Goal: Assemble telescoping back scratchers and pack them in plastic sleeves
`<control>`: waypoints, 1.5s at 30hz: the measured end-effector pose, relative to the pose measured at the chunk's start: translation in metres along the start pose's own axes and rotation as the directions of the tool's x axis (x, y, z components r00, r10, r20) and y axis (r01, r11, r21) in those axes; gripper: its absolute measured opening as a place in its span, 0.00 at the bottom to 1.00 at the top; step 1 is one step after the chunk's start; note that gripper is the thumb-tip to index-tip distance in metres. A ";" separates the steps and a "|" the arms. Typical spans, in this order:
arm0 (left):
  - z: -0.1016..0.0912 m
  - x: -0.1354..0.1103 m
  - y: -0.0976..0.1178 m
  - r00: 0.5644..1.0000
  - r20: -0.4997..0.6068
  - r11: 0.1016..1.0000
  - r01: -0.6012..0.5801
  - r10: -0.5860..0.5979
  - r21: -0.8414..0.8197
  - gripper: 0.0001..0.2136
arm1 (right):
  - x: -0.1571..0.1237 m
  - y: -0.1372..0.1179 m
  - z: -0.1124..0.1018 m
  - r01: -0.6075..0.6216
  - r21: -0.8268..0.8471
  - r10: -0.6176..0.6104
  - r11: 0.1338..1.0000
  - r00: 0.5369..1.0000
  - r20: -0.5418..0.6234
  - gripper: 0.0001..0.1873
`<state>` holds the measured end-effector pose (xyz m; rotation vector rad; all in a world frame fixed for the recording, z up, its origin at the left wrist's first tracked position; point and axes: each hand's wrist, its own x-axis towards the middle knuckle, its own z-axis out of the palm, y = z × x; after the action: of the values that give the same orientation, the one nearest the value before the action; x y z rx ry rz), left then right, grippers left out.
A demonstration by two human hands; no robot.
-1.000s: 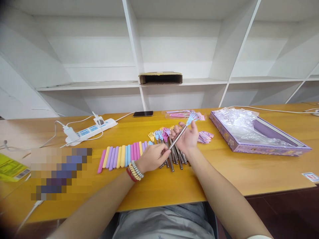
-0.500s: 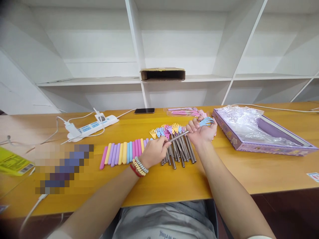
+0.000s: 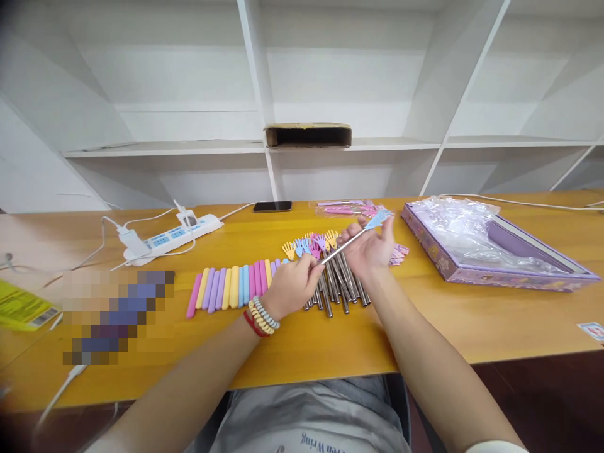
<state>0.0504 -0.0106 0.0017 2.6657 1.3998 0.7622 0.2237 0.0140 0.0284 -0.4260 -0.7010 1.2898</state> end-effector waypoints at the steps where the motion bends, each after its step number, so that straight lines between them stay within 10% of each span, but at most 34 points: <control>1: 0.000 0.000 -0.001 1.000 -0.006 1.000 0.018 -0.018 0.004 0.14 | -0.001 0.006 0.003 -0.017 -0.044 0.016 0.999 1.000 -0.021 0.25; 12: -0.001 -0.004 -0.009 0.999 0.013 0.998 -0.053 0.052 0.017 0.14 | -0.003 0.037 0.001 -0.056 -0.518 0.070 0.854 0.998 0.008 0.17; 25: -0.003 -0.004 -0.007 0.989 0.080 0.993 -0.121 0.121 0.007 0.17 | -0.006 0.035 -0.006 -0.124 -0.655 0.352 0.746 0.908 0.229 0.18; 34: -0.006 -0.006 -0.002 0.968 0.192 0.985 -0.170 0.163 0.021 0.19 | -0.013 0.030 0.005 -0.032 -0.696 0.200 0.717 0.966 0.161 0.12; 42: -0.001 -0.006 -0.004 0.964 0.189 0.981 -0.192 0.186 0.012 0.16 | -0.013 0.032 0.004 0.054 -0.838 0.158 0.543 0.974 0.165 0.18; 45: -0.001 -0.005 -0.005 0.971 0.171 0.984 -0.174 0.168 0.023 0.16 | -0.006 0.023 -0.001 0.134 -0.929 0.040 0.344 0.987 0.157 0.22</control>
<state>0.0439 -0.0114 -0.0004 2.8311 1.1692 0.5097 0.2070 0.0140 0.0111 -1.2650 -1.6005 0.7080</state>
